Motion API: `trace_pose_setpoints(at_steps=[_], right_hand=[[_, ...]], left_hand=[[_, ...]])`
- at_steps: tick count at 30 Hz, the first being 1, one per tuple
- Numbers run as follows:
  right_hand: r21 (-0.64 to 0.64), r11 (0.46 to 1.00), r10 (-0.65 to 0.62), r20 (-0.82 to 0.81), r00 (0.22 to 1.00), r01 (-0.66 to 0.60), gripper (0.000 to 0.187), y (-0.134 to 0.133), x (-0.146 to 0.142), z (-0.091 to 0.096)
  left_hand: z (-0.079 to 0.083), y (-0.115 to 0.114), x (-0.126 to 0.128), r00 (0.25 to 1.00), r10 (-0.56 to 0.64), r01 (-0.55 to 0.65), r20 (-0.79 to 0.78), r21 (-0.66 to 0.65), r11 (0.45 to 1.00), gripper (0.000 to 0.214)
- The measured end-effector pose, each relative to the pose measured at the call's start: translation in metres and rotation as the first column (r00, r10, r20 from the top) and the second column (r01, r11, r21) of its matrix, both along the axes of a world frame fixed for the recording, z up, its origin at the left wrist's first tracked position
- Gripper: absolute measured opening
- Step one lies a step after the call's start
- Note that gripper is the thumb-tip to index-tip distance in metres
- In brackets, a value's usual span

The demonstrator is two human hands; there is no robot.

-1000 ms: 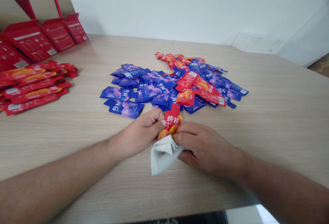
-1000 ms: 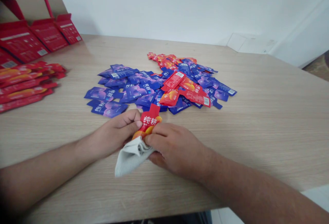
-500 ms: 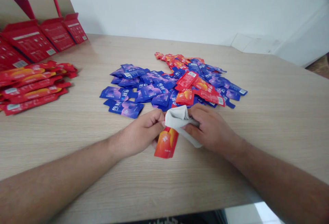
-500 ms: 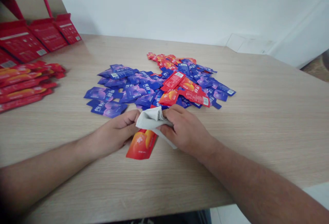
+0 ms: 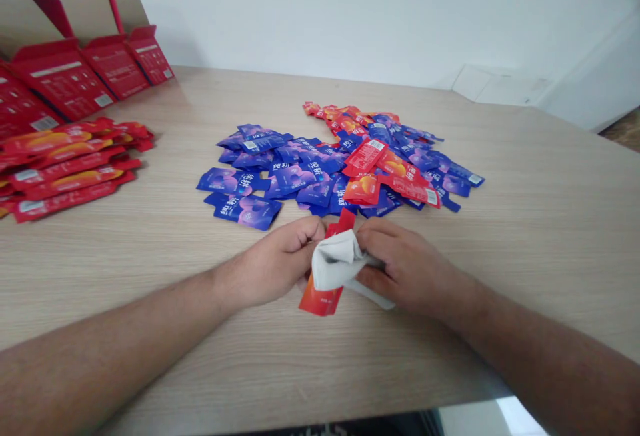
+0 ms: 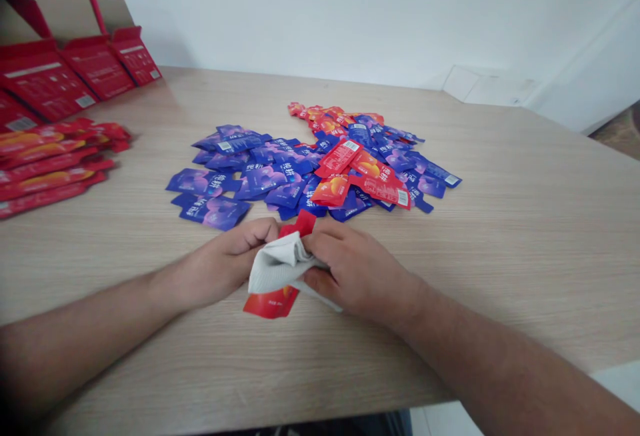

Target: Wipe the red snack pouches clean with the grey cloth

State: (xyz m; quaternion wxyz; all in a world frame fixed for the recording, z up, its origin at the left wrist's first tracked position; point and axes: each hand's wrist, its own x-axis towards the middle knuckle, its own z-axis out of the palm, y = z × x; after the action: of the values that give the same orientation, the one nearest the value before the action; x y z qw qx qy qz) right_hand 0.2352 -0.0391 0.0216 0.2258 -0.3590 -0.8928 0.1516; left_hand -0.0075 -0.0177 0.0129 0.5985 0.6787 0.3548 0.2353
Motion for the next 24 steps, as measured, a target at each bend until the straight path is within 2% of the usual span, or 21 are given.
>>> trace_pose_setpoints(at_steps=[1, 3, 7, 10, 12, 15, 18, 20, 24], right_hand=[[0.004, 1.000, -0.009, -0.001, 1.000, 0.009, 0.010, 0.000, 0.000, 0.000], [0.037, 0.993, -0.110, -0.005, 0.994, 0.110, 0.012, 0.004, 0.002, -0.001], [0.053, 0.927, -0.367, -0.065, 0.928, 0.370, 0.022, 0.020, 0.011, 0.000], [-0.054, 0.880, -0.475, -0.156, 0.866, 0.473, 0.027, 0.028, 0.016, 0.002], [-0.187, 0.858, -0.513, -0.232, 0.827, 0.479, 0.033, 0.030, 0.019, 0.002], [-0.406, 0.831, -0.531, -0.376, 0.760, 0.380, 0.041, 0.031, 0.023, -0.004], [-0.535, 0.821, -0.488, -0.481, 0.728, 0.197, 0.044, 0.029, 0.023, -0.011], [-0.557, 0.825, -0.413, -0.484, 0.771, 0.092, 0.044, 0.025, 0.021, -0.012], [-0.477, 0.874, -0.140, -0.433, 0.890, -0.094, 0.045, 0.017, 0.012, -0.006]], left_hand=[[0.001, 0.000, 0.000, 1.000, -0.013, 0.013, 0.004, 0.001, 1.000, 0.023], [0.001, 0.000, -0.001, 0.999, -0.038, 0.038, -0.002, -0.031, 0.999, 0.021], [0.000, 0.000, -0.002, 0.998, -0.029, 0.034, 0.050, -0.093, 0.995, 0.026], [-0.004, 0.000, -0.002, 0.987, -0.003, 0.027, 0.162, -0.144, 0.989, 0.030], [-0.005, 0.001, -0.001, 0.960, 0.065, 0.001, 0.271, -0.237, 0.972, 0.026], [-0.002, 0.002, -0.001, 0.891, 0.224, -0.051, 0.395, -0.403, 0.914, 0.018], [0.007, 0.003, -0.001, 0.854, 0.351, -0.118, 0.384, -0.514, 0.850, 0.010], [0.012, 0.004, -0.002, 0.863, 0.367, -0.121, 0.348, -0.562, 0.818, 0.008], [0.016, 0.006, -0.003, 0.934, 0.258, -0.040, 0.247, -0.645, 0.763, 0.014]])
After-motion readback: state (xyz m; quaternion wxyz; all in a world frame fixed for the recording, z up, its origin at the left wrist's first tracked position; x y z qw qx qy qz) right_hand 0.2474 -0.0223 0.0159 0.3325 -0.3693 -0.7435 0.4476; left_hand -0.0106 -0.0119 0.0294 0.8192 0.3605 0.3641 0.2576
